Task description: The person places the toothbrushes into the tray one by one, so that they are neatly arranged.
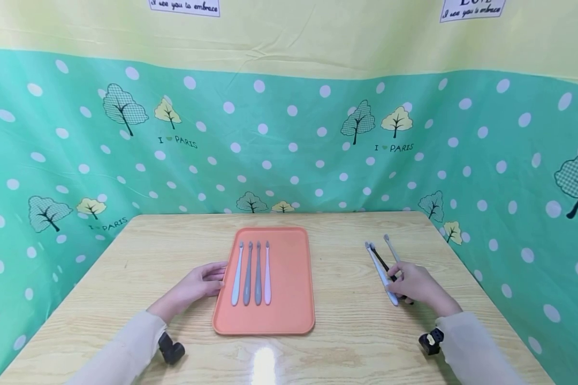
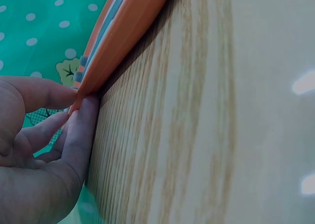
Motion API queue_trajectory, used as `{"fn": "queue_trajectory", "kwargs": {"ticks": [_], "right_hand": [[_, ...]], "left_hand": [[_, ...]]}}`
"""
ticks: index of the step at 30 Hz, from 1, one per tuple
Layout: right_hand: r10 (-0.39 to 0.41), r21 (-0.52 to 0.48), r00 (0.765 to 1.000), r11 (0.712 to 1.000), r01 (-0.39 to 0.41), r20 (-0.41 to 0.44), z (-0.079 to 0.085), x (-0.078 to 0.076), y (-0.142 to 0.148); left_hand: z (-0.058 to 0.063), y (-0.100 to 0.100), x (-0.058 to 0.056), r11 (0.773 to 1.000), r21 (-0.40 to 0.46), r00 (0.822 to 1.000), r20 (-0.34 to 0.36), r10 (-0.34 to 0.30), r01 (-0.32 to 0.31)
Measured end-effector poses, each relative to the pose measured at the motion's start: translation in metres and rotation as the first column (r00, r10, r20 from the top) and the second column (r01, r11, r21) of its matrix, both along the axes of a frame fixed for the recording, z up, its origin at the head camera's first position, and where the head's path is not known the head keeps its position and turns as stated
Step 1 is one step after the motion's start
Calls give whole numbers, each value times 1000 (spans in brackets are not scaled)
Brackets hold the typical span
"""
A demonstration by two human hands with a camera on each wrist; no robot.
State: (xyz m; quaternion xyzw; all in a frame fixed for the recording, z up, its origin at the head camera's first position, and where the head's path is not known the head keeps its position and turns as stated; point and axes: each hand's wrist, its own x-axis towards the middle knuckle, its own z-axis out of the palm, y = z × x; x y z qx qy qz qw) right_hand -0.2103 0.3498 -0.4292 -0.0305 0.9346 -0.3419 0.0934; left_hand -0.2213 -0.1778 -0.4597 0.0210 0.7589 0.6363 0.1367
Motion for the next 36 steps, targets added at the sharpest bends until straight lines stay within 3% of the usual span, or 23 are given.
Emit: {"fn": "queue_trajectory", "kwargs": {"ticks": [12,25,36], "right_hand": [[-29,20,999,999,29,19,-4,-1,-9],[11,21,999,1000,-12,38,-2,-5,-13],[89,-92,995,992,-86,34,6,-4,-26]], "left_hand": [[0,1,1,1000,-6,1000,7,6,-6],[-1,0,-1,1000,-7,1000,5,8,-8],[-2,1,-1,1000,-9,1000,2,18,-18]]}}
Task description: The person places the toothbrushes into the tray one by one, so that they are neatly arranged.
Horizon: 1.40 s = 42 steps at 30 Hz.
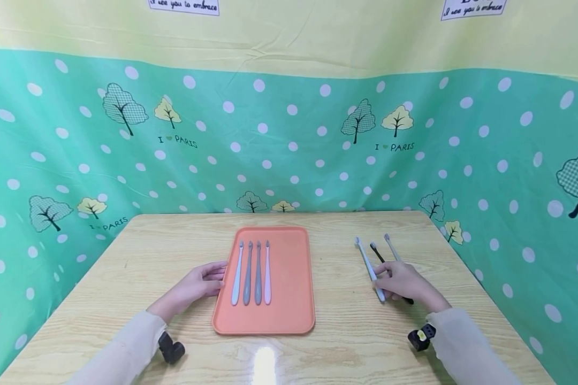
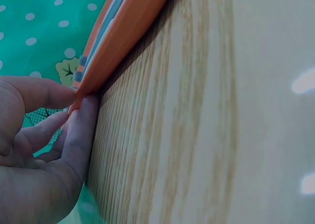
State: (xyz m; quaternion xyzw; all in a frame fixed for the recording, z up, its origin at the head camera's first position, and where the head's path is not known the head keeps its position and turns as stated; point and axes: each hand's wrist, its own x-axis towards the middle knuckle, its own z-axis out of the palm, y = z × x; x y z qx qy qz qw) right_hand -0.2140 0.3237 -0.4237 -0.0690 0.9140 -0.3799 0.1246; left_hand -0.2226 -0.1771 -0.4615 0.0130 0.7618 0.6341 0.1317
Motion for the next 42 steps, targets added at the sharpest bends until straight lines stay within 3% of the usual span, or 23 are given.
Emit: {"fn": "queue_trajectory", "kwargs": {"ticks": [10,20,32,42], "right_hand": [[-4,-70,999,998,8,52,-4,-6,-13],[46,-156,996,987,-33,77,-5,-11,-34],[165,-297,977,948,-119,133,-4,-17,-65],[224,-339,964,926,-164,145,-9,-21,-101]], "left_hand": [[0,0,-1,1000,7,1000,10,-3,3],[0,-1,-1,1000,4,1000,3,-13,13],[-1,-2,-1,1000,11,1000,7,-2,2],[-1,-2,-1,1000,6,1000,4,-5,5]]}}
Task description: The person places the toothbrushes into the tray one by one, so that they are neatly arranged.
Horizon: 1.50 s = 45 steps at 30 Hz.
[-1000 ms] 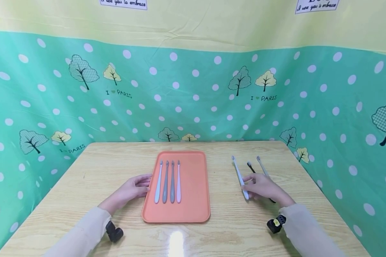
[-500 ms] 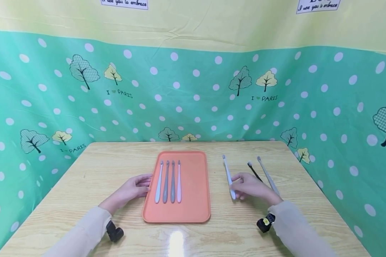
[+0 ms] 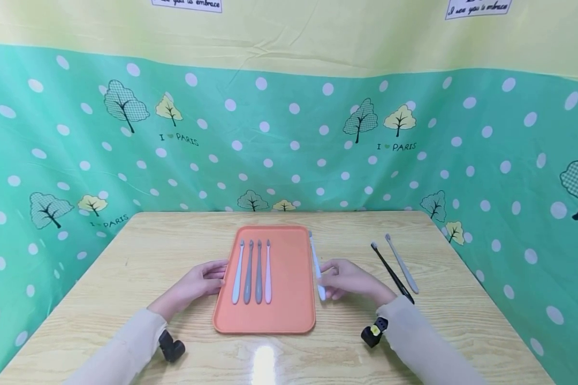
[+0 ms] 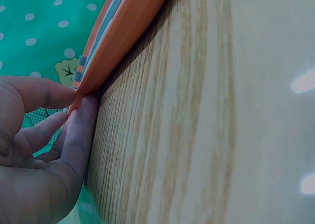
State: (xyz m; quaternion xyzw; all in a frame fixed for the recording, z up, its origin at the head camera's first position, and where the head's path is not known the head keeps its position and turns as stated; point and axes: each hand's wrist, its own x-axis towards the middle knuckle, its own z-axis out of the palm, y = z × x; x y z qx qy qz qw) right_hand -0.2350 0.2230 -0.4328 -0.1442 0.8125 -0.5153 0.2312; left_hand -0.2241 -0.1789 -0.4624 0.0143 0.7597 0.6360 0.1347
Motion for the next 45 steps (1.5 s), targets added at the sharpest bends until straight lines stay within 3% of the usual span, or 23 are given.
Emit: {"fn": "queue_trajectory", "kwargs": {"ticks": [14,28,45], "right_hand": [[24,-82,998,996,-18,65,-2,0,-40],[12,-89,998,996,-6,67,-5,0,-75],[-39,-54,995,998,44,89,-14,-8,-96]], "left_hand": [[1,1,1,1000,3,1000,-6,0,0],[1,0,0,1000,7,1000,-2,-4,4],[0,1,0,1000,-4,1000,-7,-1,1]]}}
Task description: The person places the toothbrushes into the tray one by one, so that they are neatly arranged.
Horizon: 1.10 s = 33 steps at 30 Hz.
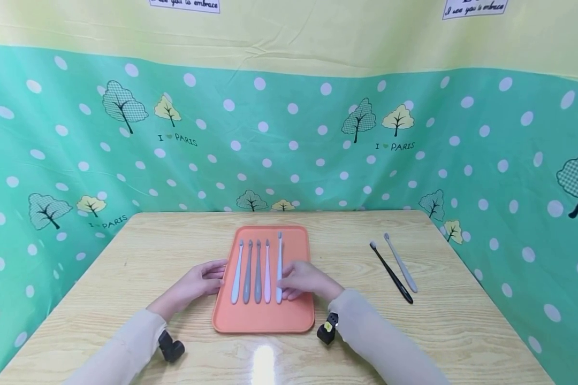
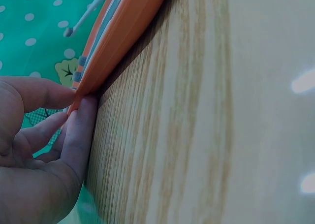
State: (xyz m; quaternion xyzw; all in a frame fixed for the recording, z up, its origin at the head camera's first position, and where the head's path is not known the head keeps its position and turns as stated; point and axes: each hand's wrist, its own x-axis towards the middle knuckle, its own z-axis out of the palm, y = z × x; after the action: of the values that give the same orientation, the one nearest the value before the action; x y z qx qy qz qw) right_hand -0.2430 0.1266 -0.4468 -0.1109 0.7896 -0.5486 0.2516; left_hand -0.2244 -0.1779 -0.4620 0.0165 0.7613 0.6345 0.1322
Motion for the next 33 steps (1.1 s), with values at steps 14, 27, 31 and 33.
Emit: {"fn": "queue_trajectory", "kwargs": {"ticks": [14,27,31,33], "right_hand": [[39,28,999,999,-39,-31,-5,-3,0],[35,28,999,999,-35,-32,-2,0,-1],[36,23,999,999,-35,-31,-2,0,-1],[34,23,999,999,-34,-28,-1,0,-1]], "left_hand": [[2,1,1,1000,-1,1000,-1,-1,1],[0,1,1,1000,-1,1000,-11,4,-4],[-1,1,1,1000,0,1000,-11,4,-4],[-1,0,1,1000,4,1000,-9,3,-3]]}}
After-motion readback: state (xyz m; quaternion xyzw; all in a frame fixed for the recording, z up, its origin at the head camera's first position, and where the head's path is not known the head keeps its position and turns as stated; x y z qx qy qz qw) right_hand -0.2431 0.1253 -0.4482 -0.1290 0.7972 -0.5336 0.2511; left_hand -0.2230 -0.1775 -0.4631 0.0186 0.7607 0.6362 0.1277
